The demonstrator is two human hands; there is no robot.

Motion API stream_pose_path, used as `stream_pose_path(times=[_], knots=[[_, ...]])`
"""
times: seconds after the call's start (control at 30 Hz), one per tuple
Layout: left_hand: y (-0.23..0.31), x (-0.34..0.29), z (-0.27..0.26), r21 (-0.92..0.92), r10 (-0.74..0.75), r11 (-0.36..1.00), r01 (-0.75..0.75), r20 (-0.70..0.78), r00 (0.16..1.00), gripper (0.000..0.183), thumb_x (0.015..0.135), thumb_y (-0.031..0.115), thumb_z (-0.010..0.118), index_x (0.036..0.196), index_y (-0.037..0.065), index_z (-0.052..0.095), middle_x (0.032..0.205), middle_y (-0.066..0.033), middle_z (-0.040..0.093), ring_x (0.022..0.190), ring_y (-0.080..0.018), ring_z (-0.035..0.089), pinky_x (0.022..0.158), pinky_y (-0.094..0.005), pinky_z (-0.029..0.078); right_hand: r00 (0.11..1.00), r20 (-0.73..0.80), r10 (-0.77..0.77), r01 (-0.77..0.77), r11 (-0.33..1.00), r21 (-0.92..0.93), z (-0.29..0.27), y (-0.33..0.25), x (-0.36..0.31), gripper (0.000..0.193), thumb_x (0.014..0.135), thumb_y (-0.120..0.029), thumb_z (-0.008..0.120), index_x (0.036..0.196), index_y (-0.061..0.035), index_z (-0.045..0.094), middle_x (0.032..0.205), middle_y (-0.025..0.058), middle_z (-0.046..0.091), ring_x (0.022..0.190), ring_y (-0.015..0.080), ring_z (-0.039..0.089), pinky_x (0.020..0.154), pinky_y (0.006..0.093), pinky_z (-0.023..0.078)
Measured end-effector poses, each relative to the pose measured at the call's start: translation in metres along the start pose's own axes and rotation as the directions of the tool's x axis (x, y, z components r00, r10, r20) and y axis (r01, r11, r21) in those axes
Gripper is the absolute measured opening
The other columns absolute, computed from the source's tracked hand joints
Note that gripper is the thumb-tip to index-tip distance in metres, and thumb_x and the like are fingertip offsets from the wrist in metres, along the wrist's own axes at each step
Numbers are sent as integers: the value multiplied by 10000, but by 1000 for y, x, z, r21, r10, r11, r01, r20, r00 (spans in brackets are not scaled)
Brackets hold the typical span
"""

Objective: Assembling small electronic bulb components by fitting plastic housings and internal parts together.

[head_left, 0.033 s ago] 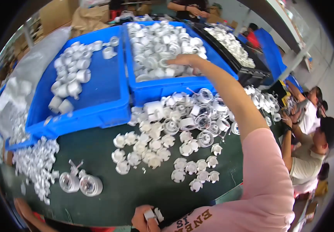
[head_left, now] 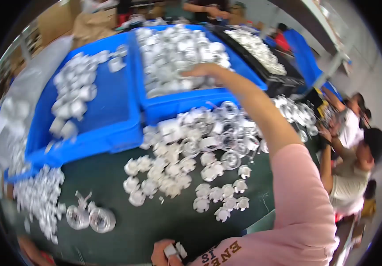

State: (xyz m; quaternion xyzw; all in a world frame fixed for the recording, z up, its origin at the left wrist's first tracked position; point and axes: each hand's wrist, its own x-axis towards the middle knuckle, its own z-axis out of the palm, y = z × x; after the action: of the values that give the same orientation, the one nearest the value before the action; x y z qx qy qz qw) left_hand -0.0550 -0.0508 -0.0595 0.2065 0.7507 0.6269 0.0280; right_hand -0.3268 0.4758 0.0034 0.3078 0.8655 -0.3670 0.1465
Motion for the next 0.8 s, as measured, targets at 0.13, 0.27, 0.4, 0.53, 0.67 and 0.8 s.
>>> stream_pose_path(times=[0.13, 0.27, 0.4, 0.53, 0.67, 0.8], knots=[[-21, 2, 8, 30, 173, 985, -171, -92, 981, 443, 923, 352, 431, 867, -50, 610, 767, -181, 600, 646, -302, 558, 602, -372, 453, 985, -100, -142, 89, 907, -411, 30, -34, 45, 638, 763, -525, 527, 1164, -36, 613, 1189, 164, 611, 1063, 333, 575, 896, 455, 443], [-27, -1, 7, 109, 181, 979, -175, -55, 982, 498, 934, 399, 413, 836, -45, 615, 747, -176, 598, 625, -302, 554, 583, -372, 453, 959, -204, -198, 52, 829, -556, 36, -48, 4, 636, 703, -534, 587, 1130, -68, 650, 1181, 151, 620, 1053, 337, 591, 921, 481, 392], [-17, 4, 11, 135, 157, 979, -155, -7, 988, 520, 935, 424, 402, 838, -40, 616, 735, -175, 593, 620, -297, 552, 578, -378, 453, 961, -212, -176, -6, 755, -656, 36, -41, -2, 721, 697, -501, 654, 1289, -108, 527, 1276, 124, 561, 1192, 302, 497, 978, 526, 319], [-15, 2, 18, 108, 154, 982, -153, 3, 988, 536, 938, 438, 388, 835, -37, 615, 725, -173, 586, 615, -299, 547, 566, -382, 447, 945, -75, -319, 269, 886, -378, -5, 27, 41, 883, 730, -476, 666, 1467, -222, 252, 1431, 112, 402, 1372, 324, 263, 980, 672, 249], [-10, 6, 14, 196, 142, 973, -119, -112, 983, 548, 939, 447, 383, 834, -39, 613, 725, -184, 581, 609, -304, 543, 558, -386, 444, 922, 148, -358, 382, 904, -192, 25, -28, 16, 894, 736, -459, 667, 1468, -175, 241, 1417, 148, 397, 1340, 297, 335, 1001, 434, 391], [-3, 6, 21, 203, 147, 971, -124, -102, 984, 554, 939, 454, 387, 844, -44, 610, 735, -193, 582, 613, -312, 543, 563, -388, 446, 953, 124, -278, 303, 904, -302, 10, -30, 27, 833, 739, -484, 661, 1437, -178, 324, 1378, 156, 447, 1265, 301, 439, 978, 375, 408]])
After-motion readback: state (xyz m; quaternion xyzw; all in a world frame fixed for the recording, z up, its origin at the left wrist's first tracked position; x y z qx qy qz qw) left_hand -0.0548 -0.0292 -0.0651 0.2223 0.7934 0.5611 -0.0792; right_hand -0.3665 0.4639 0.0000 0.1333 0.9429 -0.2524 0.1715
